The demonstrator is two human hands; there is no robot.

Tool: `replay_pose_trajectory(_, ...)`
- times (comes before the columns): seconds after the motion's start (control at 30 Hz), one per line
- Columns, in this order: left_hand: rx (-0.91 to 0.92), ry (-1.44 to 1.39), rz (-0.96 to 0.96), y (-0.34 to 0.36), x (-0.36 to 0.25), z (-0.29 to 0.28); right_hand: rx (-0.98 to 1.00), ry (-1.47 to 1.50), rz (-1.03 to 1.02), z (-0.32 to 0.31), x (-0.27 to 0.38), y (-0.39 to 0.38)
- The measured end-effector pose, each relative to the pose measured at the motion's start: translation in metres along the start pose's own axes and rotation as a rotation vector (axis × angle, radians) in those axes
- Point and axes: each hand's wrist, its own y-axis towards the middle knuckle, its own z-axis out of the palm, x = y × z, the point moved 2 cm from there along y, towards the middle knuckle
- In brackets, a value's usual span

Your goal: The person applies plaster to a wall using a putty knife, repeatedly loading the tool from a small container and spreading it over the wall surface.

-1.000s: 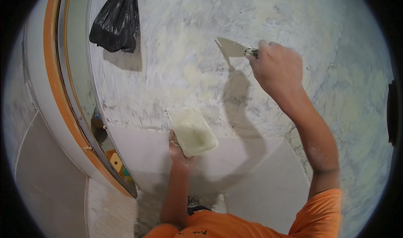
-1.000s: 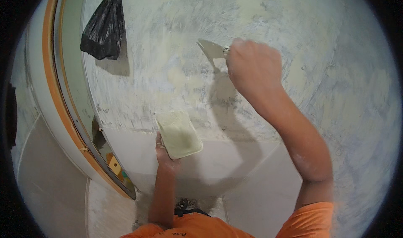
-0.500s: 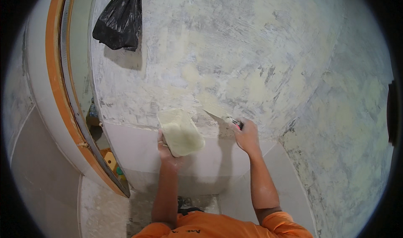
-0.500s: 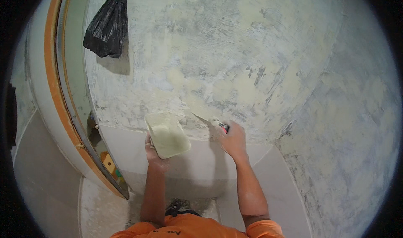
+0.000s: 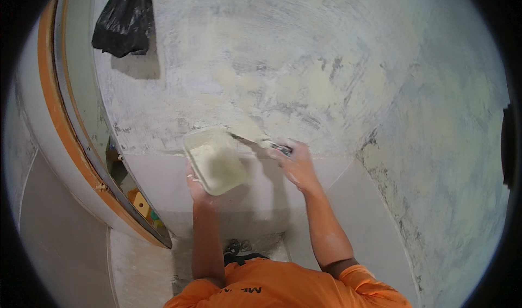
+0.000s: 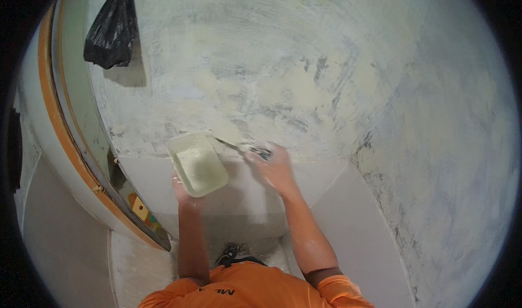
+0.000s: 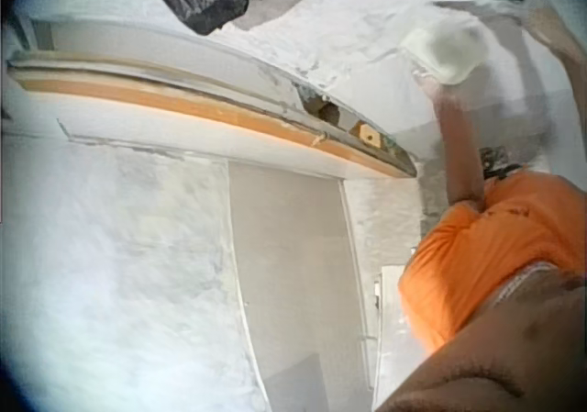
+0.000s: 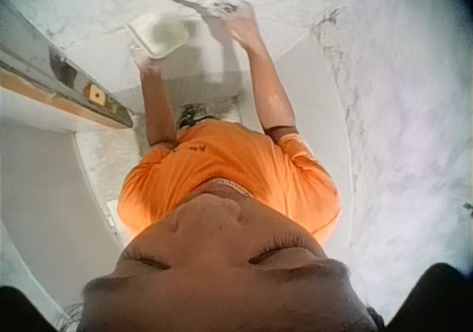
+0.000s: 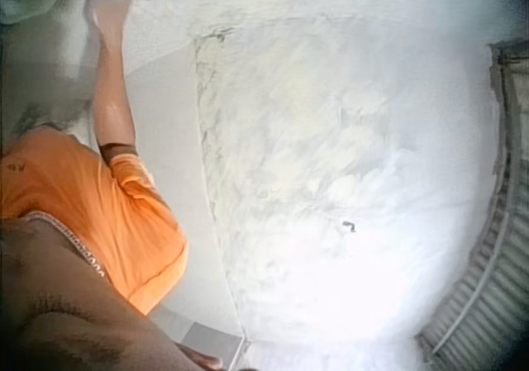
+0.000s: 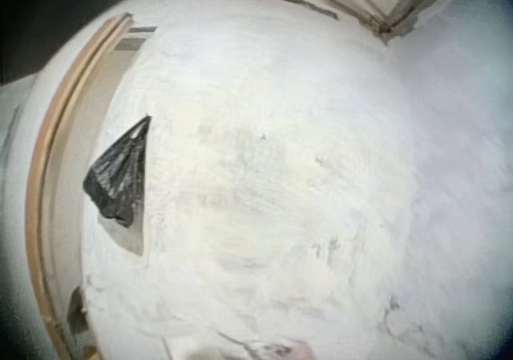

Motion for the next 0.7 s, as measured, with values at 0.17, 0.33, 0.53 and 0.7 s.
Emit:
replay_pose_trajectory(0.17,-0.022,-0.043,0.065,-0.003,-0.02,0.006,-0.033,0.031,0.069,0.022,-0.015,0.01)
replay_pose_trajectory(0.33,-0.136,0.023,0.088,-0.008,-0.02,0.015,-0.307,-0.298,0.196,-0.031,-0.093,-0.043)
replay_pose_trajectory(0.53,0.016,-0.065,-0.07,-0.01,-0.003,0.011,-0.316,0.441,0.496,-0.059,-0.04,-0.056)
replay_pose_trajectory(0.7,0.019,0.063,0.053,-0.005,0.0,0.038,-0.22,0.765,0.258,-0.034,0.03,-0.009)
